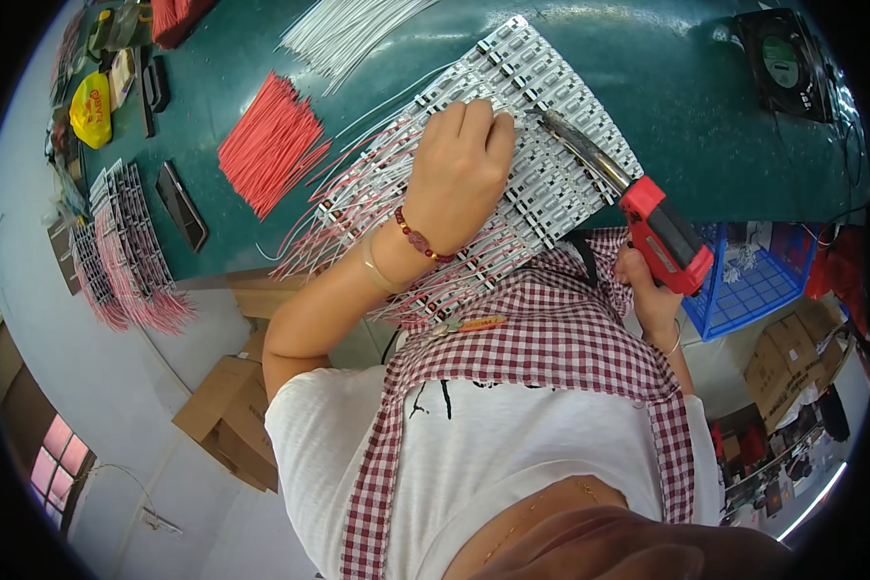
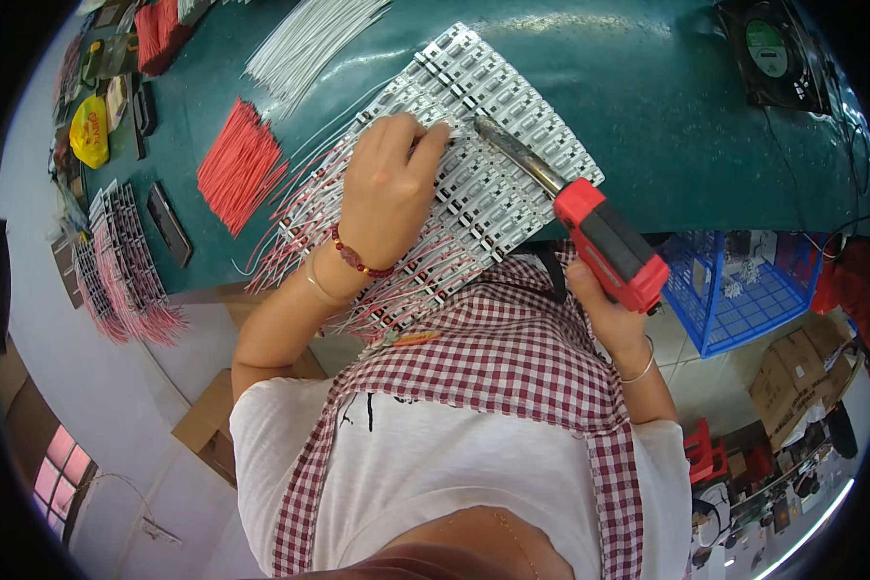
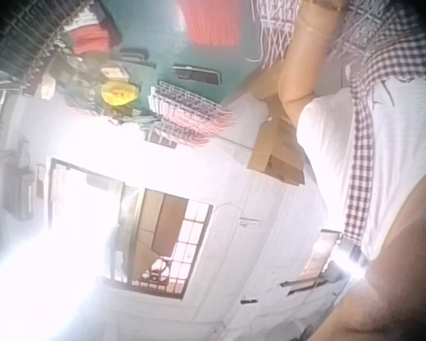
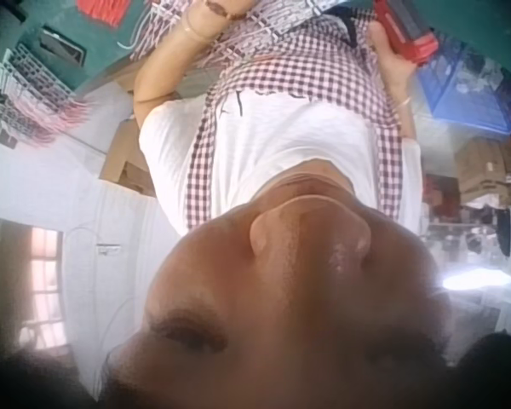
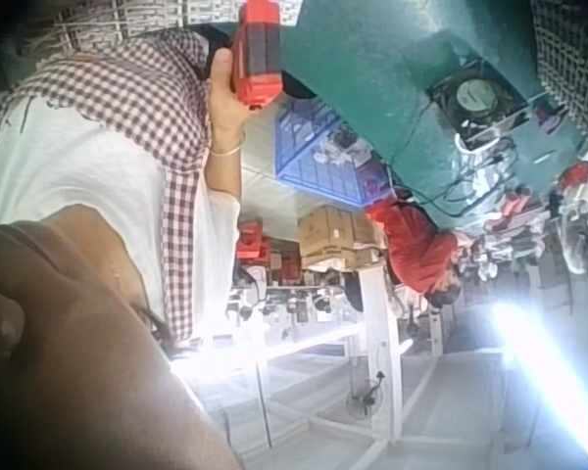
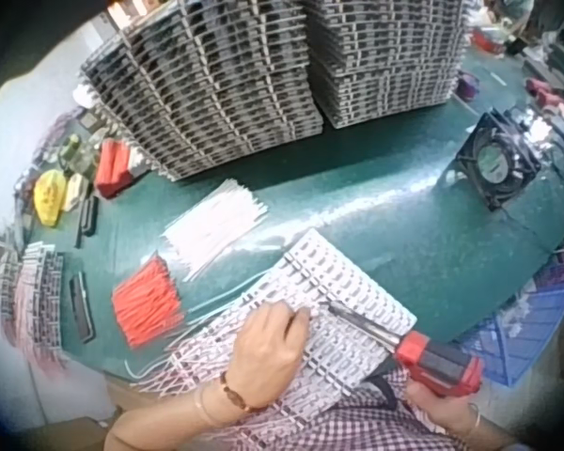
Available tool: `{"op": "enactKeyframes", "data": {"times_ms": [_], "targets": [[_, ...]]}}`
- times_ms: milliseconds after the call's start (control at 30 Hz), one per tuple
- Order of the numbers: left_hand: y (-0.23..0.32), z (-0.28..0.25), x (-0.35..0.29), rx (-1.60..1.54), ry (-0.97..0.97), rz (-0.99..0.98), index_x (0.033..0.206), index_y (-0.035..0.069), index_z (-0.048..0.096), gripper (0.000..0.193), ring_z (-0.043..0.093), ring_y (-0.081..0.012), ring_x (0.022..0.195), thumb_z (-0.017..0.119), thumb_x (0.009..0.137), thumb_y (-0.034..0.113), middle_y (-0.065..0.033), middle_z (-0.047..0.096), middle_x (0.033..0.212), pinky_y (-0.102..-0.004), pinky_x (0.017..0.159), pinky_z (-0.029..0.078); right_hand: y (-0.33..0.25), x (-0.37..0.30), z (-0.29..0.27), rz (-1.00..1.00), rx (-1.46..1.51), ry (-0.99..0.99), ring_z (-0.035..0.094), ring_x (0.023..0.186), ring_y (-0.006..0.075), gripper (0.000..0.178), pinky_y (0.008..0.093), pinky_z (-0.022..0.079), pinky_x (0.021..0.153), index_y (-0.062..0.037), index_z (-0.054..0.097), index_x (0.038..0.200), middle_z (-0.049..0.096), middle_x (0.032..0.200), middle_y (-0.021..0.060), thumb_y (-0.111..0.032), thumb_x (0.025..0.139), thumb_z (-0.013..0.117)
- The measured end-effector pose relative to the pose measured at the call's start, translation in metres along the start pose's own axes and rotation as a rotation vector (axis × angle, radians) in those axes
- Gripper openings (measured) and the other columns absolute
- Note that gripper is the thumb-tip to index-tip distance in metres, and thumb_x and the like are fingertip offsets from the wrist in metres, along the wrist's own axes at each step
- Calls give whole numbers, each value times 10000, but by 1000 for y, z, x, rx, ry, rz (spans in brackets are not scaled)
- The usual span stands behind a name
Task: The person uses a red heat gun to apply heat to a grid of white and red wires attached to a circuit board. They repeatedly pick up individual wires, position them against the board, and apply heat with the tool. The process is repetitive, focusing on securing the wires to the board's surface.
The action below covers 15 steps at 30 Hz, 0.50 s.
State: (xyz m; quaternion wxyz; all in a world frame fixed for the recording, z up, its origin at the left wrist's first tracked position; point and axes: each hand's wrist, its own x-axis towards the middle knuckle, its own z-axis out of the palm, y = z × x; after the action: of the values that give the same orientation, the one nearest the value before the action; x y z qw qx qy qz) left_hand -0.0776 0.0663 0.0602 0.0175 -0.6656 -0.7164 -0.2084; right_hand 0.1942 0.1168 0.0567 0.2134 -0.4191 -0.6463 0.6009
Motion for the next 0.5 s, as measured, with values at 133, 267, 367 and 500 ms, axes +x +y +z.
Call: {"op": "enactKeyframes", "data": {"times_ms": [133,267,367,500], "targets": [[2,-3,0,35,13,9,945,24,647,227,504,-216,707,596,724,27,-63,470,753,-335,637,406,3,1,-1,-2,15,16,543,603,110,201,235,437,547,40,544,1073,588,721,62,-61,906,591],[-2,2,-2,11,27,34,939,25,646,223,501,-213,702,595,722,31,-59,466,746,-334,635,402,3,-2,0,35,23,7,543,605,112,192,240,440,552,42,547,1063,588,721,62,-60,906,592],[-1,3,-2,31,30,24,943,26,646,226,497,-211,695,596,723,32,-58,463,740,-332,631,397,1,-1,1,49,21,2,542,605,113,183,243,440,555,43,550,1052,587,721,63,-59,906,592],[0,3,0,33,21,36,963,19,643,244,494,-214,707,597,723,33,-60,456,746,-331,635,393,0,0,1,32,50,-6,541,607,111,161,244,439,555,41,557,1024,584,716,58,-58,903,598]]}}
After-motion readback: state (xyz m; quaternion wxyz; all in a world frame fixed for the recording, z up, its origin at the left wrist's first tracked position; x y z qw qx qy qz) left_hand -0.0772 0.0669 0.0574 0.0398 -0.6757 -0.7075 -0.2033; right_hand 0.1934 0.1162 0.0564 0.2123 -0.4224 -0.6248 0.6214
